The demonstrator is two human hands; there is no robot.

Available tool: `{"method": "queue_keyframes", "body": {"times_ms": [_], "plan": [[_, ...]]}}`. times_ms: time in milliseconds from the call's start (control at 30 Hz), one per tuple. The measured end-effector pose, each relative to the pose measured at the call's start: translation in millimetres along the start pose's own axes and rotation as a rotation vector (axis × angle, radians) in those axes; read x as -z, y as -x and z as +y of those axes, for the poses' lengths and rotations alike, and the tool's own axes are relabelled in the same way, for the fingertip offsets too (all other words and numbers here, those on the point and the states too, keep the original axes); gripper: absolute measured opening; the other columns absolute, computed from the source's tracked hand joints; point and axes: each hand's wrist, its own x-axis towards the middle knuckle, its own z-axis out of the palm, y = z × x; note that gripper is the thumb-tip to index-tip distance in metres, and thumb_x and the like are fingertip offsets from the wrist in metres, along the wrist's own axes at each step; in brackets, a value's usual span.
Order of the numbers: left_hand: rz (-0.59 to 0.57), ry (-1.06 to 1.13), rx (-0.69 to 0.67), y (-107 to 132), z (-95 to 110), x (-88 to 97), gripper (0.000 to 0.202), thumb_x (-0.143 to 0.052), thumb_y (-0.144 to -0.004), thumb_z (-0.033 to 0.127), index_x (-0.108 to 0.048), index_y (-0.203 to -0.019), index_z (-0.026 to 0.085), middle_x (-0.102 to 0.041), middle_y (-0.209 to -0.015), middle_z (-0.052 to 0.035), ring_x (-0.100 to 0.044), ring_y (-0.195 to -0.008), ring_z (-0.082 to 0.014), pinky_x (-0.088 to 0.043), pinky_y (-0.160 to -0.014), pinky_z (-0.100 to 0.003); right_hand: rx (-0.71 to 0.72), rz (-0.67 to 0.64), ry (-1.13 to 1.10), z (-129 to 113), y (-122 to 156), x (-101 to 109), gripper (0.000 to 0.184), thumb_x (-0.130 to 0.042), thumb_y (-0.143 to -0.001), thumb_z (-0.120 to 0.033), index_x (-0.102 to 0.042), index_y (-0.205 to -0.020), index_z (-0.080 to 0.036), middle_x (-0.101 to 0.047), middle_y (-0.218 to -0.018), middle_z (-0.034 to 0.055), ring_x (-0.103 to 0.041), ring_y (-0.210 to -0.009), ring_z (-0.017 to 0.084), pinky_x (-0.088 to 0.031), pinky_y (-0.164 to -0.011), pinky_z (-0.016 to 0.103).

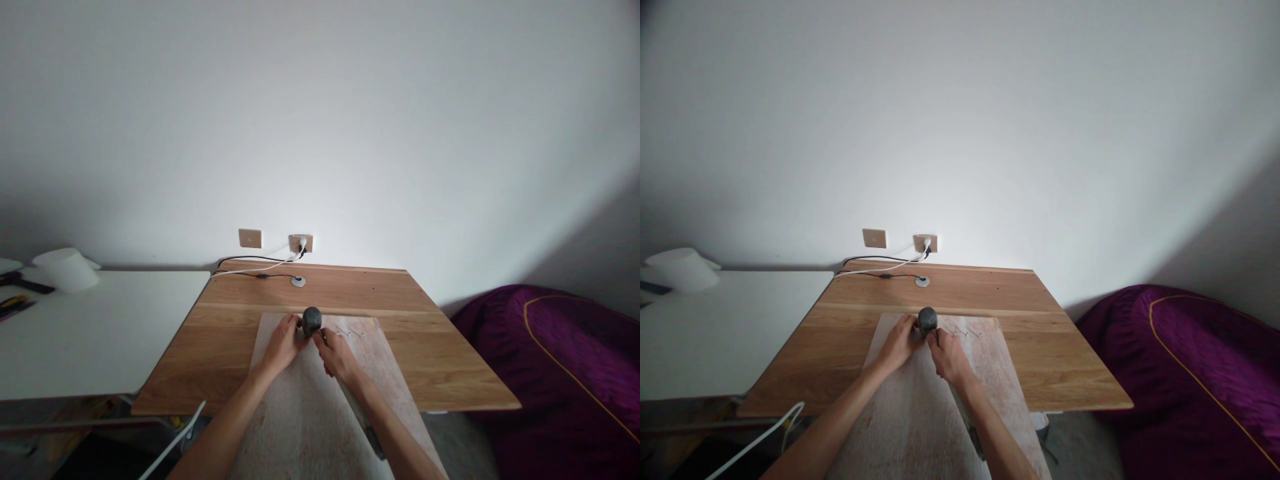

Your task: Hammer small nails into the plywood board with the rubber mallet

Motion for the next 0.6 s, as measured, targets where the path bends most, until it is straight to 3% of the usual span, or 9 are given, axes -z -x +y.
{"method": "queue_keyframes", "body": {"times_ms": [167, 400, 600], "plan": [[-0.009, 0.042, 0.019, -3.4, 1.7, 0.7, 0.004, -0.069, -0.086, 0.015, -0.068, -0.088, 0.018, -0.068, -0.090, -0.0038, -0.065, -0.084, -0.0191, -0.048, -0.075, -0.029, -0.004, 0.045, 0.000, 1.0, 1.4, 3.7, 0.029, -0.038, -0.104, -0.040, -0.050, -0.083, -0.023, -0.049, -0.052, -0.0082, -0.051, -0.035, 0.009, -0.033, -0.035, 0.017], [-0.041, 0.081, 0.042, -7.9, 7.8, 5.6, 0.009, -0.070, -0.082, 0.010, -0.069, -0.078, 0.018, -0.069, -0.085, -0.0023, -0.066, -0.080, -0.0179, -0.048, -0.074, -0.028, -0.024, 0.067, 0.019, -3.9, 5.4, 15.5, 0.025, -0.039, -0.102, -0.037, -0.049, -0.083, -0.024, -0.052, -0.057, -0.0061, -0.052, -0.037, 0.010, -0.034, -0.035, 0.019], [-0.073, 0.053, 0.012, -3.6, 6.1, 5.1, 0.008, -0.065, -0.089, 0.013, -0.070, -0.089, 0.019, -0.069, -0.092, -0.0040, -0.067, -0.086, -0.0194, -0.050, -0.079, -0.030, 0.007, 0.046, 0.010, -7.5, 5.7, 7.2, 0.029, -0.036, -0.103, -0.041, -0.050, -0.083, -0.024, -0.054, -0.052, -0.0051, -0.057, -0.038, 0.013, -0.037, -0.037, 0.021]]}}
